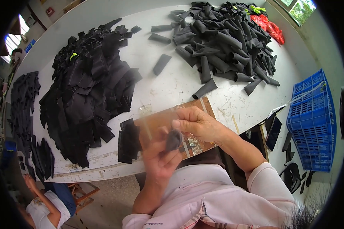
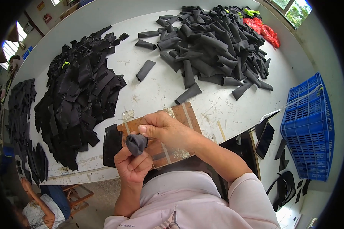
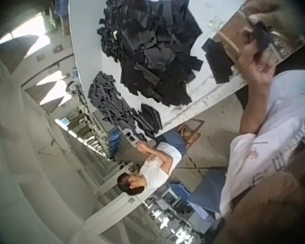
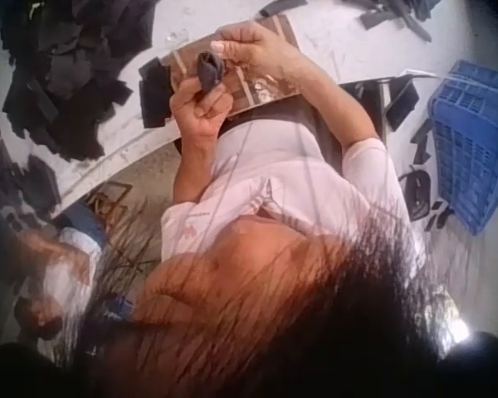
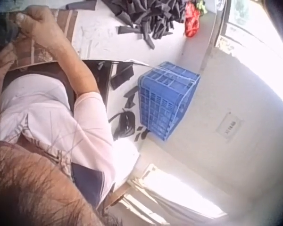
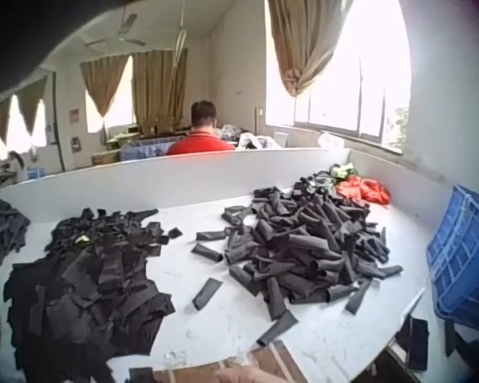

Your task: Applying adhesive with a brush to black fabric components and assembling them on a manufacturing line.

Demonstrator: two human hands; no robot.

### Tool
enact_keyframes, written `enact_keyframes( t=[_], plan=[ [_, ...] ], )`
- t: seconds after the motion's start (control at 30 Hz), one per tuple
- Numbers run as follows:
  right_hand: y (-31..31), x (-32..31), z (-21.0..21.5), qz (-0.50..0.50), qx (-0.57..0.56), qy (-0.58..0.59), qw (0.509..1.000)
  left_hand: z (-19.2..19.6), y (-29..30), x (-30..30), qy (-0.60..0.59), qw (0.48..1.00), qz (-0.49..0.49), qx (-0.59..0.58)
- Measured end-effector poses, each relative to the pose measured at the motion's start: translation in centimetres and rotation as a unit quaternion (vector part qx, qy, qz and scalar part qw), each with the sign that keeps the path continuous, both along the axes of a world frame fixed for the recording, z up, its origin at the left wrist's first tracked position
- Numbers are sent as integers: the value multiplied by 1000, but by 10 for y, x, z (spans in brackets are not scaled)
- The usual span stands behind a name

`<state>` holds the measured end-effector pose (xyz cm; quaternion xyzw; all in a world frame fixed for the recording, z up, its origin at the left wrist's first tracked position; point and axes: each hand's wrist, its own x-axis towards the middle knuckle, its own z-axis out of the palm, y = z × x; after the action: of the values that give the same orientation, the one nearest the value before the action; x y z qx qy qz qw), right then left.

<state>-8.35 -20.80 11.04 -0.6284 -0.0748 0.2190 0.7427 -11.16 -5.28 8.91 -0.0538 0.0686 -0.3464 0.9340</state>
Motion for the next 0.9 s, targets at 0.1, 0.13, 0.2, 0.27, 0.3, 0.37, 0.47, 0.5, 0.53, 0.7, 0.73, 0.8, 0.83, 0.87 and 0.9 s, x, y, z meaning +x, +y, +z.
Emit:
enact_keyframes(
  t=[0.1, 0.13, 0.2, 0.27, 0.3, 0.37, 0.47, 0.5, 0.53, 0.7, 0.73, 0.8, 0.83, 0.87, 0.9],
  plan=[
    [-2, -13, -16, -33, 68, 46, 996, -11, -3, -1, -74, 992, 30, 101],
    [-3, -13, -20, -35, 68, 49, 996, -3, -6, -1, -98, 977, 57, 182],
    [-3, -11, -25, -43, 116, 102, 987, -1, -7, 0, -167, 927, 109, 318],
    [0, -6, -21, -64, 89, 67, 992, 12, -14, 0, -233, 836, 188, 459],
    [1, -6, -19, -78, 61, 36, 994, 17, -16, -1, -285, 712, 266, 583],
    [-1, -7, -14, -84, 36, 18, 996, 13, -3, 9, -374, 616, 309, 621],
    [-5, -11, -6, -110, -35, -40, 993, 24, 0, 16, -519, 516, 278, 622],
    [-6, -11, -4, -134, -78, -80, 985, 25, -2, 15, -521, 515, 280, 621],
    [-7, -10, -4, -134, -77, -83, 984, 26, -3, 14, -503, 534, 282, 618],
    [-15, -8, 25, -116, -284, -479, 823, 32, -7, 9, -432, 630, 308, 567],
    [-14, -8, 33, -115, -283, -478, 823, 34, -8, 8, -402, 661, 318, 548],
    [-11, -11, 43, -55, -430, -522, 735, 33, -8, 9, -369, 691, 326, 529],
    [-11, -10, 38, -55, -430, -521, 735, 30, -6, 9, -364, 700, 321, 524],
    [-11, -8, 27, -32, -426, -507, 749, 26, -5, 9, -359, 708, 317, 519],
    [-10, -8, 16, -8, -422, -492, 761, 16, -2, 8, -358, 709, 316, 519]
  ],
)
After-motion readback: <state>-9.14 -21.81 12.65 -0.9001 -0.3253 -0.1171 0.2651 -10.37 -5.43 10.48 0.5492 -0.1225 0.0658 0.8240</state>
